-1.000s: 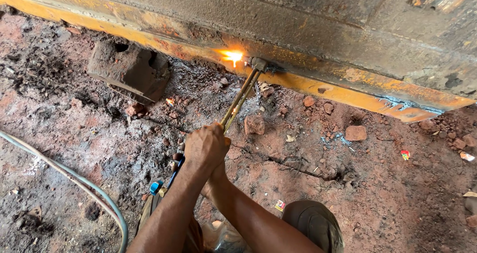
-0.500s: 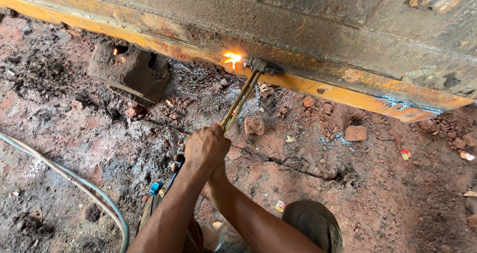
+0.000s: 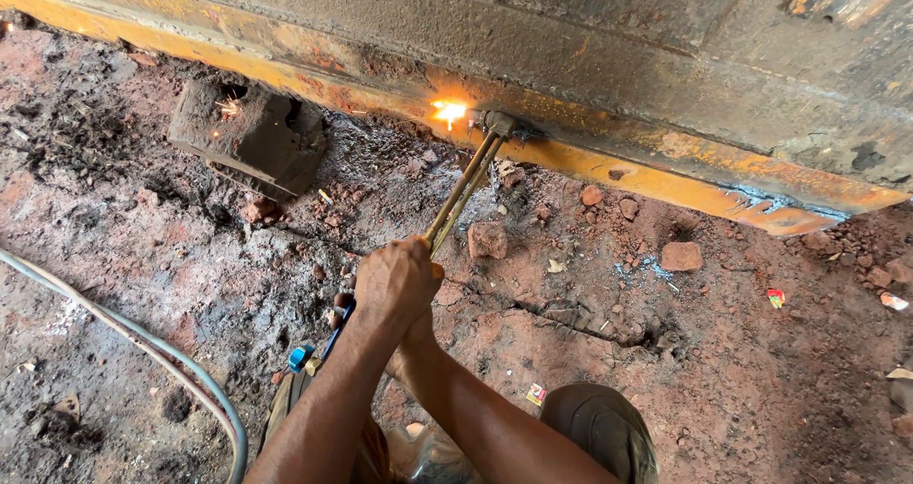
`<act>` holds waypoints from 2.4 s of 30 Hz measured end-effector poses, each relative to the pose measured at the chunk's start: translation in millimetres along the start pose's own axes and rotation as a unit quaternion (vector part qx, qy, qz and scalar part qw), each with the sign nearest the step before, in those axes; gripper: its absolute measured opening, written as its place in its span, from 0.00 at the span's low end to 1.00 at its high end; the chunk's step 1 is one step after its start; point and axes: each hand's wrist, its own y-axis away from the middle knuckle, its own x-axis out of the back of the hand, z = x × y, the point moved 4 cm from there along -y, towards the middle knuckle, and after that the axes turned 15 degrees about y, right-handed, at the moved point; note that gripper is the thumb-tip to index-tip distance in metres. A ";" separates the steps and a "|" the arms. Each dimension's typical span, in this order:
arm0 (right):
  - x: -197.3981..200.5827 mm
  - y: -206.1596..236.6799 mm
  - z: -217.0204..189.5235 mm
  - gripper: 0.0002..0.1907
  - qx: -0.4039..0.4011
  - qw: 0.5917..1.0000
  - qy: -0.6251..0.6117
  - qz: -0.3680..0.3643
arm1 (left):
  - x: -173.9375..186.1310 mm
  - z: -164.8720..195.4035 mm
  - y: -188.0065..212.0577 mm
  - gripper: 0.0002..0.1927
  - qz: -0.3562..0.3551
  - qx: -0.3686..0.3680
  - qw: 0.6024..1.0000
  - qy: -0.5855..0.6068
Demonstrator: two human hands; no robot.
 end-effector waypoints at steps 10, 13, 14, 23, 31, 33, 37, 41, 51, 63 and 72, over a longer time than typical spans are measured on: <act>3.5 -9.5 1.4 0.40 0.079 0.990 -0.061 -0.101 | -0.9 0.0 0.7 0.17 -0.005 -0.008 1.000 0.006; 7.4 -10.5 3.6 0.39 0.060 0.997 -0.030 -0.046 | -0.1 0.9 0.2 0.17 0.026 -0.021 0.999 0.006; 7.0 -10.1 3.9 0.39 0.054 0.997 -0.029 -0.042 | -0.5 -0.4 0.4 0.16 0.010 -0.040 0.999 -0.013; 5.3 -9.6 8.8 0.37 0.032 0.999 -0.012 -0.025 | 9.3 -2.8 4.6 0.16 -0.052 -0.015 0.998 0.031; 8.1 -10.7 14.0 0.35 0.020 1.000 -0.002 -0.019 | 6.9 -5.4 1.9 0.16 -0.055 -0.005 0.998 0.024; 8.4 -11.0 15.0 0.35 0.016 1.000 0.000 -0.017 | 8.7 -5.5 3.3 0.16 -0.040 -0.017 0.999 0.021; 9.1 -10.7 15.7 0.34 0.012 1.000 0.001 -0.015 | 11.8 -1.4 4.6 0.16 -0.031 -0.026 0.999 0.004; 9.6 -10.3 16.0 0.33 0.011 1.000 0.003 -0.015 | 12.8 -1.6 5.5 0.17 -0.067 -0.010 0.998 0.008; 7.3 -9.1 10.9 0.31 0.016 1.000 0.004 -0.013 | 13.5 -0.2 9.2 0.17 -0.050 -0.026 0.998 -0.012; -0.5 -3.3 1.6 0.28 0.026 1.000 0.002 -0.017 | 8.2 3.4 7.9 0.13 0.031 -0.067 0.997 -0.038; 0.7 -7.2 5.8 0.27 0.025 0.999 0.005 -0.023 | 17.6 -0.4 11.9 0.16 -0.049 -0.041 0.998 0.025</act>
